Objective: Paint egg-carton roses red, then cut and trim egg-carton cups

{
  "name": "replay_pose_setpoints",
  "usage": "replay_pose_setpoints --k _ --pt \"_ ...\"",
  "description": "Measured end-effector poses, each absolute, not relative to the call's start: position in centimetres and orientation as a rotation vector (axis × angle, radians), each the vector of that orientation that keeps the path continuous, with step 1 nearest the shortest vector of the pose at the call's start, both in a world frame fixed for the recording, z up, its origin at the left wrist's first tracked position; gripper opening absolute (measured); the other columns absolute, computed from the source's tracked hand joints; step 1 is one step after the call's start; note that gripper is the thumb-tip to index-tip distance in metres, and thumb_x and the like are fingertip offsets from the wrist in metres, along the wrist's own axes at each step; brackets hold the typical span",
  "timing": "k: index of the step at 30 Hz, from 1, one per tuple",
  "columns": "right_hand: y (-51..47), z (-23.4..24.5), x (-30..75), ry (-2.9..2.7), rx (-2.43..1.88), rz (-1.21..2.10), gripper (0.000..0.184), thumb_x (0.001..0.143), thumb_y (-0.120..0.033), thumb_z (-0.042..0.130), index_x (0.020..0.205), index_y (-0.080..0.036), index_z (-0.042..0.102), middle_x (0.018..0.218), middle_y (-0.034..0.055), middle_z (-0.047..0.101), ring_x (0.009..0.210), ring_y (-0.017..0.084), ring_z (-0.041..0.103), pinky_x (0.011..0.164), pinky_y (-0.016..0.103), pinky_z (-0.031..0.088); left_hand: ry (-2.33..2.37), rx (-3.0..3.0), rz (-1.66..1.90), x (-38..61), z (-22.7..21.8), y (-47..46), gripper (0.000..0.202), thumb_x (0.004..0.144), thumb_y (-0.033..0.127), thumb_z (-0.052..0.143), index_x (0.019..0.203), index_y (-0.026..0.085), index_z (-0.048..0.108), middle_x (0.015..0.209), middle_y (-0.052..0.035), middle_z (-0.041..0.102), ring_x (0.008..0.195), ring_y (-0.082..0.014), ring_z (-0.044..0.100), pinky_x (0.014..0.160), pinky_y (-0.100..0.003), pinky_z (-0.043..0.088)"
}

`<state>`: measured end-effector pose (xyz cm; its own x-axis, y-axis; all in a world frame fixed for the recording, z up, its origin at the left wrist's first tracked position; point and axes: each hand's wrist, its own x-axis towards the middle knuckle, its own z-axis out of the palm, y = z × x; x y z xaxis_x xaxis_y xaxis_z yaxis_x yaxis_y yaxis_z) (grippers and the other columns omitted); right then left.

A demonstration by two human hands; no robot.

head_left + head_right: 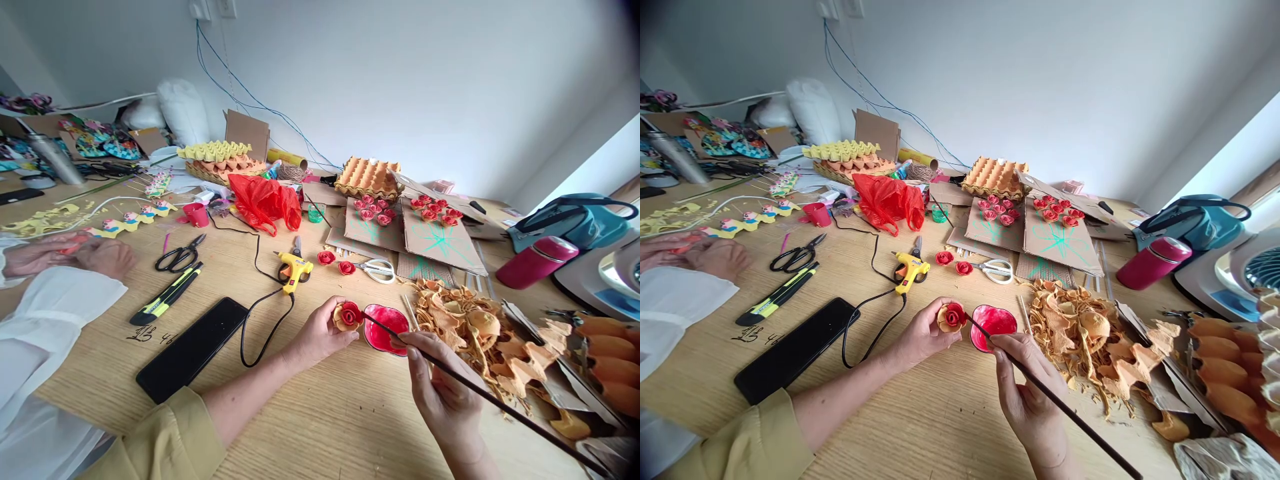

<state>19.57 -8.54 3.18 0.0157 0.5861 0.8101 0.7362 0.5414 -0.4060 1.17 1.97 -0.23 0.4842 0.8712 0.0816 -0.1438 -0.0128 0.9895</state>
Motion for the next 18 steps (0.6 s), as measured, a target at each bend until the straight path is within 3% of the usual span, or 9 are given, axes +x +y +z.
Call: replay_pose_setpoints --k 18 --pt "-8.59 3.29 19.57 -1.767 -1.087 -0.133 0.027 0.093 -0.001 0.059 0.112 -0.019 0.065 0.091 0.0036 0.069 0.084 0.013 0.065 0.078 0.024 0.053 0.704 1.382 0.956 1.23 -0.06 1.95 0.039 0.069 0.016 0.078 0.101 0.018 0.056 0.093 -0.0004 0.063 0.087 -0.0155 0.06 0.08 -0.026 0.049"
